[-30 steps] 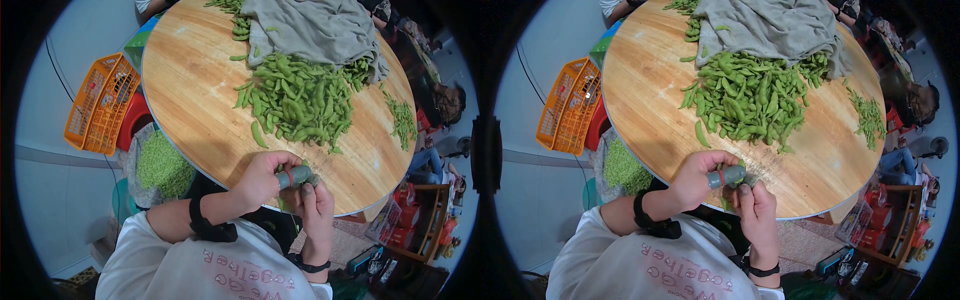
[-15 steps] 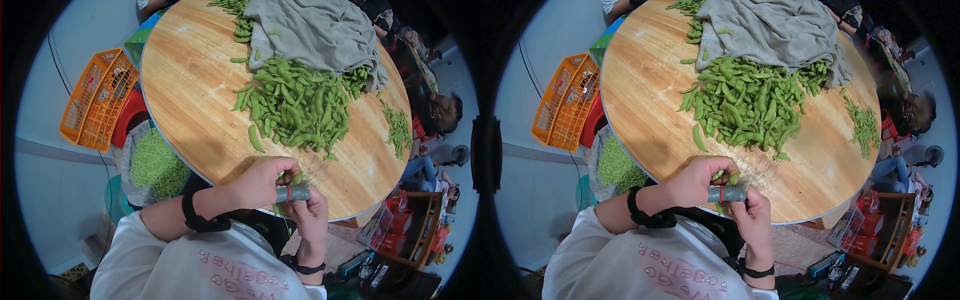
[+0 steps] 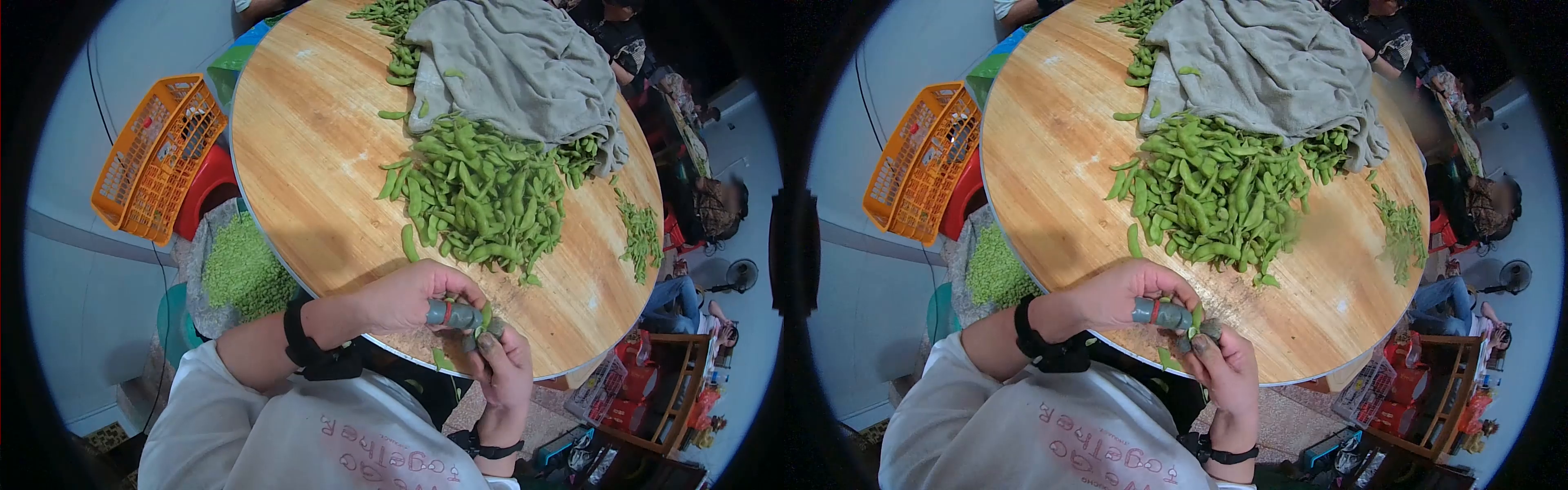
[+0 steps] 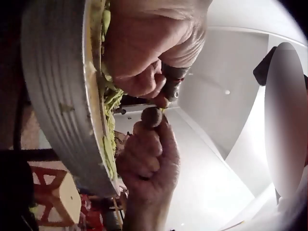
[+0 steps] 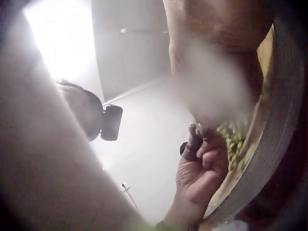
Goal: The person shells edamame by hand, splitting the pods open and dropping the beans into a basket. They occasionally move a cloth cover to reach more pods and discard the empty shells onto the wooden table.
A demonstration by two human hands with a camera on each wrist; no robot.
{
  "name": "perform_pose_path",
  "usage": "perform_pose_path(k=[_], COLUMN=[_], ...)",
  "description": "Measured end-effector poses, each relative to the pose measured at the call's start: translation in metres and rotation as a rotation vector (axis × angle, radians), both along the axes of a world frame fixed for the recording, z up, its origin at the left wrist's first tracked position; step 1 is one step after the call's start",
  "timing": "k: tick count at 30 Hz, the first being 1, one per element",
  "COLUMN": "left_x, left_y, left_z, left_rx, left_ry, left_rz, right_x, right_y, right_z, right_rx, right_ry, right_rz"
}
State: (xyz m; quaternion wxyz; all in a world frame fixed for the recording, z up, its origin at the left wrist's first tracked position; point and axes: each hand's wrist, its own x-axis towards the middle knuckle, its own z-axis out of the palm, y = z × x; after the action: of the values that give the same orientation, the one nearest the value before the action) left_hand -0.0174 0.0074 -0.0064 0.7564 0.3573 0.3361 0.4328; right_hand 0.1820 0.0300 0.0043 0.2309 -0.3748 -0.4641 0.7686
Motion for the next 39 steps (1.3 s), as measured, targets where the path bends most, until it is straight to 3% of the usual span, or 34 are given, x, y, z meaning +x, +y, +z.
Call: perform_pose_path(k=[1, 3, 7, 9, 13, 16, 18, 19, 23, 25, 26, 27, 28, 29, 30, 32, 34, 36, 37, 38, 39], left_x=[0.003, 0.011, 0.018, 0.021, 0.019, 0.025, 0.029, 0.029, 0.028, 0.026, 0.026, 0.025, 0.023, 0.02, 0.017, 0.016, 0.013, 0.009, 0.01, 0.011, 0.011], left_y=[-0.001, -0.002, 0.0, 0.003, 0.0, -0.005, -0.006, -0.007, -0.007, -0.007, -0.005, -0.004, -0.005, -0.006, -0.007, -0.008, -0.012, -0.013, -0.013, -0.014, -0.015], left_z=[-0.003, -0.013, -0.015, -0.018, -0.015, -0.012, -0.006, -0.007, -0.013, -0.016, -0.018, -0.017, -0.015, -0.011, -0.007, -0.003, 0.0, 0.001, -0.001, -0.006, -0.008], left_rx=[-0.001, -0.038, -0.028, 0.038, -0.067, -0.029, -0.116, -0.117, -0.09, -0.115, 0.097, 0.305, 0.305, 0.267, 0.231, 0.228, 0.222, 0.208, 0.207, 0.291, 0.376], left_ry=[-0.002, -0.247, -0.236, -0.124, -0.188, -0.176, -0.514, -0.513, -0.596, -0.591, -0.256, 0.08, 0.079, 0.089, 0.101, 0.068, 0.031, 0.095, 0.091, 0.249, 0.41], left_rz=[0.001, 0.145, 0.184, 0.253, 0.208, 0.212, 0.077, 0.074, 0.002, 0.0, 0.051, 0.1, 0.094, 0.068, 0.042, 0.041, 0.044, 0.053, 0.049, 0.107, 0.164], right_x=[-0.001, -0.006, -0.011, -0.009, -0.002, 0.001, 0.005, 0.003, 0.003, 0.005, 0.003, -0.003, -0.008, -0.007, -0.006, -0.003, 0.001, 0.012, 0.01, 0.004, 0.003], right_y=[0.001, 0.003, -0.003, -0.003, 0.0, 0.0, 0.0, -0.002, -0.006, -0.007, -0.007, -0.008, -0.01, -0.014, -0.013, -0.008, -0.007, 0.005, 0.018, 0.035, 0.049], right_z=[-0.003, -0.012, 0.003, -0.002, -0.006, -0.004, 0.003, 0.0, -0.005, -0.001, -0.006, -0.012, -0.015, -0.011, -0.002, 0.01, 0.003, -0.014, -0.018, -0.019, -0.011], right_rx=[-0.001, 0.666, 0.622, 0.754, 0.786, 0.573, -0.223, -0.359, -0.514, -0.143, -0.143, 0.297, 0.735, 0.48, 0.482, -0.204, -0.214, 0.229, 0.61, 0.987, 1.057], right_ry=[-0.002, -0.197, -0.348, -0.44, -0.47, -0.26, 0.215, 0.411, 0.583, 0.204, 0.206, 0.04, -0.134, -0.143, -0.143, 0.141, 0.16, -0.006, -0.212, -0.42, -0.668], right_rz=[0.001, -0.081, -0.162, -0.126, -0.063, -0.041, -0.019, -0.009, 0.009, -0.06, -0.066, -0.076, -0.083, -0.118, -0.124, -0.096, -0.099, 0.144, -0.039, -0.225, -0.277])
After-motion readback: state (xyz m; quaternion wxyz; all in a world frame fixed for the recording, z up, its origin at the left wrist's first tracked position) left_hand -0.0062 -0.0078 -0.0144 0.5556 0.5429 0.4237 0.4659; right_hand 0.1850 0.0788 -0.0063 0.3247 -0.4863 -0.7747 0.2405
